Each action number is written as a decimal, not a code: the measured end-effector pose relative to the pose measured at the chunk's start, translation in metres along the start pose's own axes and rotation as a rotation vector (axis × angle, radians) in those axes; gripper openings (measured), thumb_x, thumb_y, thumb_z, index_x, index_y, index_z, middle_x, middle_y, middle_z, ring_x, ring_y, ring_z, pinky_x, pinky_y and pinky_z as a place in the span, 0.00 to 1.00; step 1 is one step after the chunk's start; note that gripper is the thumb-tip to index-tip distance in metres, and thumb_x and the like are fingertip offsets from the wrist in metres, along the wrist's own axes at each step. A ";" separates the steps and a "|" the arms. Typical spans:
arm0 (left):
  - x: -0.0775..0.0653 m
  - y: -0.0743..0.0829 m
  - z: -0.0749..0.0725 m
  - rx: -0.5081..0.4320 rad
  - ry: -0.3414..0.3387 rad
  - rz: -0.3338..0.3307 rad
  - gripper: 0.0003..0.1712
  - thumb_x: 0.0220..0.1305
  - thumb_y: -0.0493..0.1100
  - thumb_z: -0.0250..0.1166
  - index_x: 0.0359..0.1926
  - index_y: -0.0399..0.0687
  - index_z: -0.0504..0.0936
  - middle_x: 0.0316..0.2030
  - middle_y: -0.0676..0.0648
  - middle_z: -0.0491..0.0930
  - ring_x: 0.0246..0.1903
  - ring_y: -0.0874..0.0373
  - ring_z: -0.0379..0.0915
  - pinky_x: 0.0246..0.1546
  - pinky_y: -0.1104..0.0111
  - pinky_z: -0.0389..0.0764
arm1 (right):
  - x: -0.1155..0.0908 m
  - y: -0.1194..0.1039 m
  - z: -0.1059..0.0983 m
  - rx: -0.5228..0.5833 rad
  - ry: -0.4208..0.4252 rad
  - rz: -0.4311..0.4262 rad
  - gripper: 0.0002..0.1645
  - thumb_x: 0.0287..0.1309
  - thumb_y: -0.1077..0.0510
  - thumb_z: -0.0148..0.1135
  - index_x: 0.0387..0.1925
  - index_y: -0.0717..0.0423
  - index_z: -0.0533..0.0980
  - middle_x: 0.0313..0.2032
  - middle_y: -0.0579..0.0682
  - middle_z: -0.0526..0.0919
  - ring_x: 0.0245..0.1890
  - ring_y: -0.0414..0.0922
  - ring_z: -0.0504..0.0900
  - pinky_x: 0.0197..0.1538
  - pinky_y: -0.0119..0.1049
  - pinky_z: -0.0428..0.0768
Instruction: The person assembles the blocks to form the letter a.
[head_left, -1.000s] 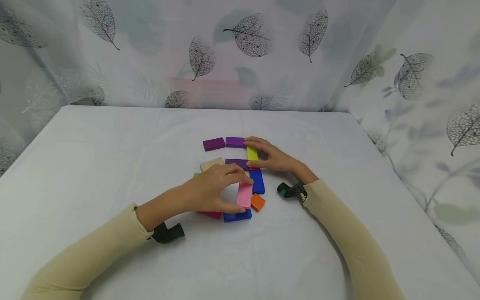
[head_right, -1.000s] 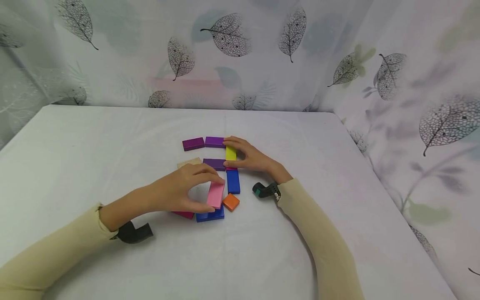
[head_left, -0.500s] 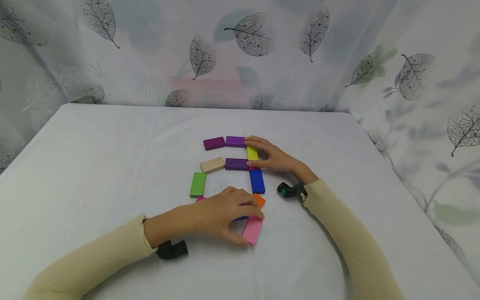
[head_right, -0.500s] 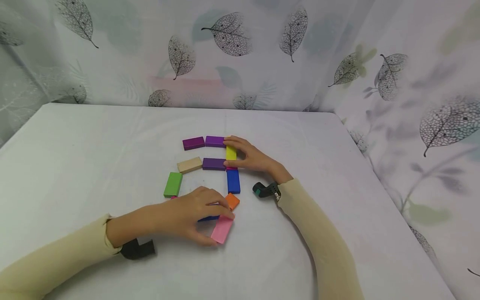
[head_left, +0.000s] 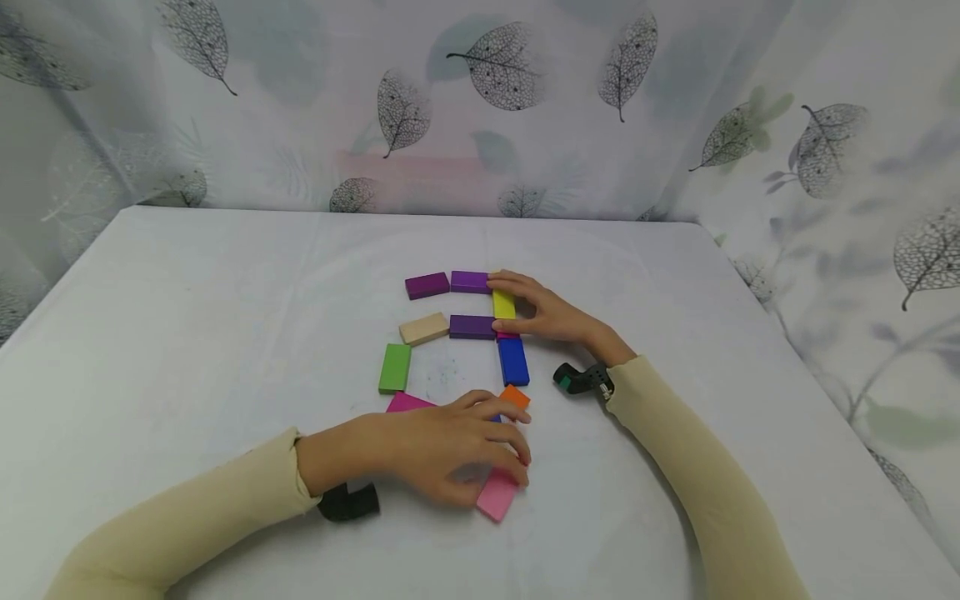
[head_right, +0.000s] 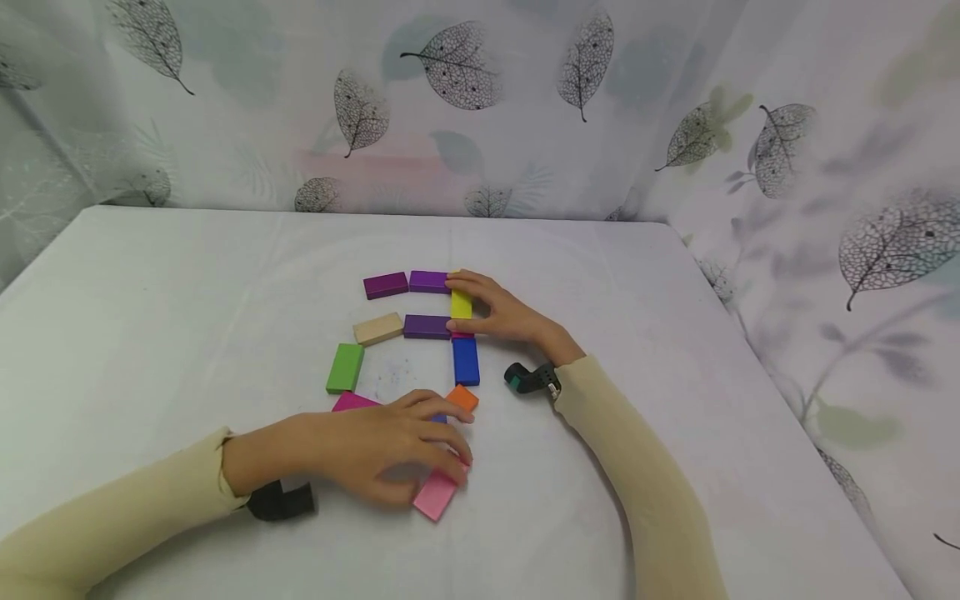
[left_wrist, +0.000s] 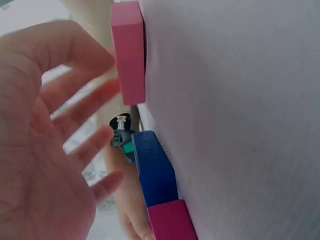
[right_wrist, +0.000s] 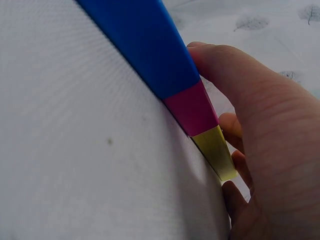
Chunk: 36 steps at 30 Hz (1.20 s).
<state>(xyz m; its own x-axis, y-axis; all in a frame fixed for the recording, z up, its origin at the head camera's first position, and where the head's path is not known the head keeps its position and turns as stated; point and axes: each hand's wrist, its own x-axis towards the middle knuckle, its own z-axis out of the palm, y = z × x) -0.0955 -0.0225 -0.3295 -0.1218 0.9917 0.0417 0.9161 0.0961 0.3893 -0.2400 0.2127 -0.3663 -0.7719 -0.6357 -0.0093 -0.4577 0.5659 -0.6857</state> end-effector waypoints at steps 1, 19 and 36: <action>0.000 -0.001 0.000 -0.002 -0.004 0.024 0.23 0.60 0.41 0.60 0.57 0.61 0.79 0.58 0.58 0.73 0.71 0.55 0.50 0.70 0.55 0.52 | 0.000 0.000 0.000 0.001 0.000 -0.002 0.41 0.61 0.53 0.65 0.73 0.52 0.60 0.75 0.51 0.51 0.76 0.50 0.43 0.73 0.58 0.44; 0.019 -0.001 -0.004 0.153 -0.064 0.081 0.17 0.67 0.49 0.63 0.57 0.62 0.79 0.56 0.60 0.75 0.70 0.55 0.52 0.71 0.58 0.52 | 0.001 -0.001 0.000 -0.004 -0.001 -0.005 0.42 0.61 0.53 0.66 0.72 0.52 0.60 0.75 0.51 0.52 0.76 0.50 0.44 0.73 0.57 0.44; 0.035 -0.009 -0.014 0.086 0.128 -0.075 0.18 0.61 0.54 0.69 0.51 0.57 0.81 0.49 0.57 0.79 0.57 0.61 0.68 0.58 0.66 0.66 | -0.001 -0.007 -0.001 0.022 0.006 -0.015 0.40 0.61 0.56 0.66 0.72 0.57 0.61 0.75 0.54 0.52 0.76 0.51 0.44 0.73 0.57 0.43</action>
<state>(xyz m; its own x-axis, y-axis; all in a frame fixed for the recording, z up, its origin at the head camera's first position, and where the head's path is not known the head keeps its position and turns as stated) -0.1134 0.0099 -0.3183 -0.2340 0.9629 0.1341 0.9312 0.1823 0.3157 -0.2360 0.2101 -0.3606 -0.7680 -0.6405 0.0054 -0.4593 0.5448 -0.7016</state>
